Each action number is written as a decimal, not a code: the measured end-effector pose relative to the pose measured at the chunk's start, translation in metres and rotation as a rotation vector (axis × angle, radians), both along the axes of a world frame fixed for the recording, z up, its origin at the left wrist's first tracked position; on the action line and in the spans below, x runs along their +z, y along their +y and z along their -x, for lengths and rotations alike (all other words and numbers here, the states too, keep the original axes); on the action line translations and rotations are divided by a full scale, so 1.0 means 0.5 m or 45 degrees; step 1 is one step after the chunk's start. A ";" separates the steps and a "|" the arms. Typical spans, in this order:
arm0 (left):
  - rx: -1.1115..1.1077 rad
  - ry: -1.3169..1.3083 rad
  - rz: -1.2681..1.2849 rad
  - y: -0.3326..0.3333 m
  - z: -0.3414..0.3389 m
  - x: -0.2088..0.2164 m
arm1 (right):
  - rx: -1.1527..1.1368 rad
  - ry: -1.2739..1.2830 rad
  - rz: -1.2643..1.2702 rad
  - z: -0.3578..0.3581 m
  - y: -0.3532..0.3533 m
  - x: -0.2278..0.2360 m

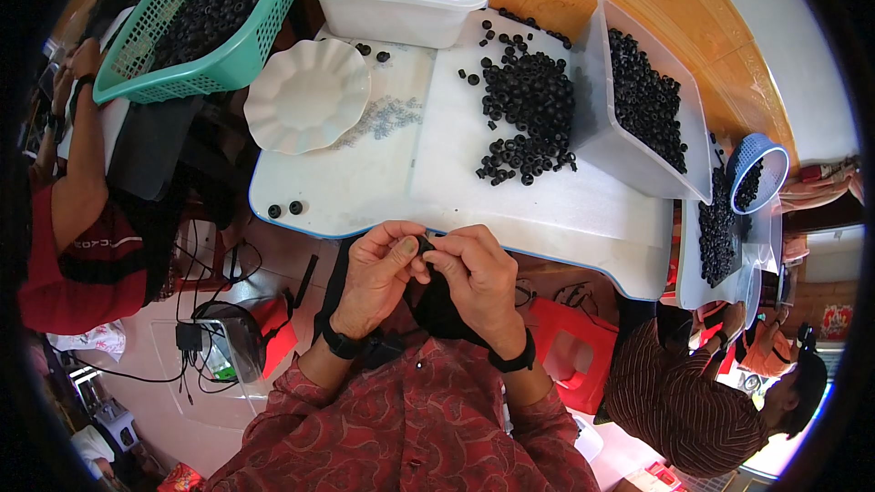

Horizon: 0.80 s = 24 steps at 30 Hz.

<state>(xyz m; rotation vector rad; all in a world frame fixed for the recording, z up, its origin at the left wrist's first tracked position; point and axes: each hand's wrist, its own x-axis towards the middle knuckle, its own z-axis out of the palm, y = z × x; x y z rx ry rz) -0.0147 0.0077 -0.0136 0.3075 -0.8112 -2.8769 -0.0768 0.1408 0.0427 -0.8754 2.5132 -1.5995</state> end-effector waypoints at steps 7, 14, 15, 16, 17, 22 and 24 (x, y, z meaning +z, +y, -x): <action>-0.043 0.013 0.080 -0.005 -0.001 0.007 | 0.226 -0.542 0.126 0.039 0.029 0.017; -0.117 -0.011 0.288 -0.010 -0.004 0.010 | 0.287 -0.956 0.054 0.058 0.040 0.030; -0.128 -0.026 0.315 -0.012 -0.004 0.016 | 0.291 -0.957 0.076 0.058 0.039 0.030; -0.140 -0.040 0.343 -0.014 -0.003 0.019 | 0.294 -0.959 0.098 0.058 0.038 0.030; -0.146 -0.020 0.365 -0.016 -0.002 0.017 | 0.297 -0.960 0.121 0.057 0.037 0.030; -0.142 0.028 0.351 -0.020 0.001 0.014 | 0.269 -0.988 0.136 0.058 0.033 0.031; -0.123 0.007 0.281 -0.017 0.002 0.008 | 0.272 -0.898 0.134 0.058 0.035 0.023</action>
